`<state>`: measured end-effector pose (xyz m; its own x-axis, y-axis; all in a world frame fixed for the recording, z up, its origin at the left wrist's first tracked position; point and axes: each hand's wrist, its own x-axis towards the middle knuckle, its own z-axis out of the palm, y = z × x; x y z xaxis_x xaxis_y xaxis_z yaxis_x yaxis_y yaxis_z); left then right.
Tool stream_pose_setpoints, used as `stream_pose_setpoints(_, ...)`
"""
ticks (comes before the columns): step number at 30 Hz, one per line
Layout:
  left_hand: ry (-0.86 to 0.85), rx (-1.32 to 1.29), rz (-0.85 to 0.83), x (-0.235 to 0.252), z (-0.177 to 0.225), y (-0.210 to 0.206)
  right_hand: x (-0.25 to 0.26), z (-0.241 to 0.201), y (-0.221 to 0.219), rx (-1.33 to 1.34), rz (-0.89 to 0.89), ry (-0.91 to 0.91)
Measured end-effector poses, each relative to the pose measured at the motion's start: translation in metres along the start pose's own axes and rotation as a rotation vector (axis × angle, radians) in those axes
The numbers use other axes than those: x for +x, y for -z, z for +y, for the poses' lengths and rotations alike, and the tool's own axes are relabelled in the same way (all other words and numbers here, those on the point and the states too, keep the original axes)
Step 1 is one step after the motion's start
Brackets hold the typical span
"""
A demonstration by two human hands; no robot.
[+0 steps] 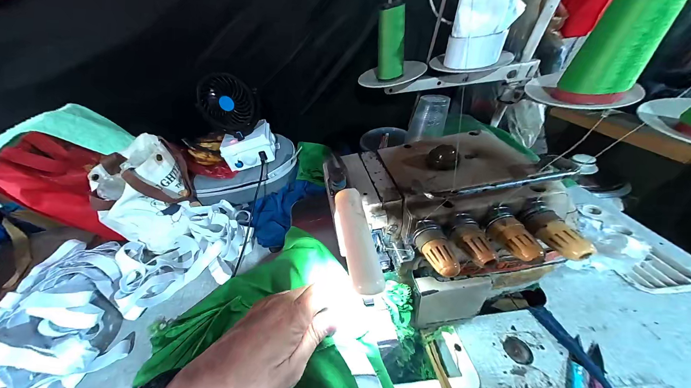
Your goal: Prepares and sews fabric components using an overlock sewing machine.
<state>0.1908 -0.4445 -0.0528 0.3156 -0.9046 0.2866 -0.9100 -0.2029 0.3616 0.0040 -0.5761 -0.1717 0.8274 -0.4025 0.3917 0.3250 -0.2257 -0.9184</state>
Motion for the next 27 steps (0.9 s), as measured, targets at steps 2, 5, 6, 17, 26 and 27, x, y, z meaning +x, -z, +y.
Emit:
stream_pose_setpoints(2,0.048,-0.002,-0.043,0.006,0.001,0.004,0.004,-0.003,0.0,-0.052,0.011,0.023)
stream_pose_setpoints(5,0.132,-0.134,-0.184,0.014,-0.004,0.012,0.012,-0.008,0.0,-0.143,0.015,0.023)
stream_pose_setpoints(6,0.149,-0.193,-0.218,0.016,-0.008,0.014,0.014,-0.009,0.001,-0.165,0.009,0.01)
stream_pose_setpoints(17,0.167,-0.226,-0.169,0.021,-0.011,0.006,0.015,-0.009,0.0,-0.12,-0.005,-0.16)
stream_pose_setpoints(26,0.193,-0.141,-0.076,0.024,-0.009,-0.002,0.019,-0.006,0.0,-0.202,-0.012,-0.137)
stream_pose_setpoints(27,0.19,-0.089,-0.055,0.025,-0.006,-0.003,0.019,-0.004,-0.001,-0.22,0.017,-0.111)
